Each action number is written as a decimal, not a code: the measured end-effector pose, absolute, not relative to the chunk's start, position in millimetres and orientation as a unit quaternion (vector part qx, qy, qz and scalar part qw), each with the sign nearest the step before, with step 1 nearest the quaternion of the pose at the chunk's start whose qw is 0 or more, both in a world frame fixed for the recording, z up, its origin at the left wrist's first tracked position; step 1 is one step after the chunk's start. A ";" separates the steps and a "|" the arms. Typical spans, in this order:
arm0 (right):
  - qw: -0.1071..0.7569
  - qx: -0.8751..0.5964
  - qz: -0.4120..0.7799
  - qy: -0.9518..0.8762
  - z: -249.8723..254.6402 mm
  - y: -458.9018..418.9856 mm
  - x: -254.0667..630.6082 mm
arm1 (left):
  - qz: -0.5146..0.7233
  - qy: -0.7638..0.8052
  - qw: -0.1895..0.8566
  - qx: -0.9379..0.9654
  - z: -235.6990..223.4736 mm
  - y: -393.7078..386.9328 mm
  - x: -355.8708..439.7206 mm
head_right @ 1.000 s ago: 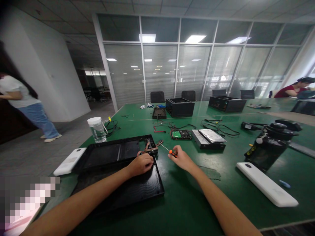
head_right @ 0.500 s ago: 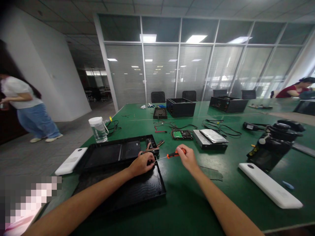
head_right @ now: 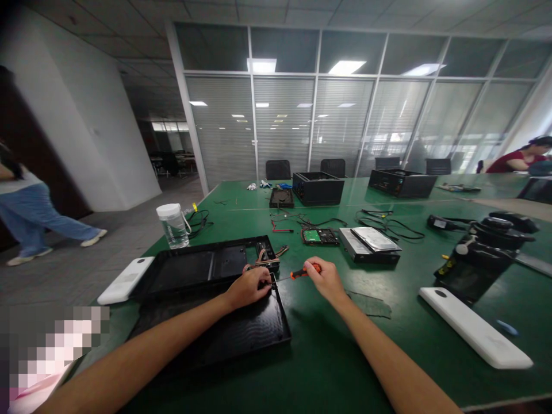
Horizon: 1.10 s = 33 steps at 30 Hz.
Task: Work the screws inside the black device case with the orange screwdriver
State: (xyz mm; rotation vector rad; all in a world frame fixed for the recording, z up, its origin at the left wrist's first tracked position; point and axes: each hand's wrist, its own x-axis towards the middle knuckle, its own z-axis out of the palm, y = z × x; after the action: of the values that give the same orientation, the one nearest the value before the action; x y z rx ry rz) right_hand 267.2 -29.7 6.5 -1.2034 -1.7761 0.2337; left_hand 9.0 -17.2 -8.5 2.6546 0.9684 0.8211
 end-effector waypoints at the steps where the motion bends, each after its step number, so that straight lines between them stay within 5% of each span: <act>1: 0.470 -0.492 0.093 -0.727 6.2 -29.8 267.4 | 0.277 0.328 0.099 0.898 -8.9 -17.1 8.8; 6: 0.400 -0.505 0.036 -0.764 24.0 -40.9 260.3 | 0.279 0.330 0.100 0.896 -11.9 -16.3 8.8; 11: 0.192 -0.567 -0.120 -0.792 82.6 -56.9 229.1 | 0.285 0.336 0.110 0.891 -12.7 -16.9 9.3; 15: 0.090 -0.531 -0.103 -0.836 126.3 -55.7 198.8 | 0.288 0.334 0.101 0.892 -12.0 -17.3 9.3; 33: 0.048 -0.591 -0.039 -0.804 137.6 -45.3 179.5 | 0.300 0.333 0.088 0.890 -20.0 -12.9 10.3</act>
State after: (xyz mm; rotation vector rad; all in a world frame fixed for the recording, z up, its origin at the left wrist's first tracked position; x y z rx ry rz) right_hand 179.5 -45.3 137.6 -1.8023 -2.4517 -0.1185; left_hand 10.3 -12.9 -20.0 2.6488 0.9903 0.8923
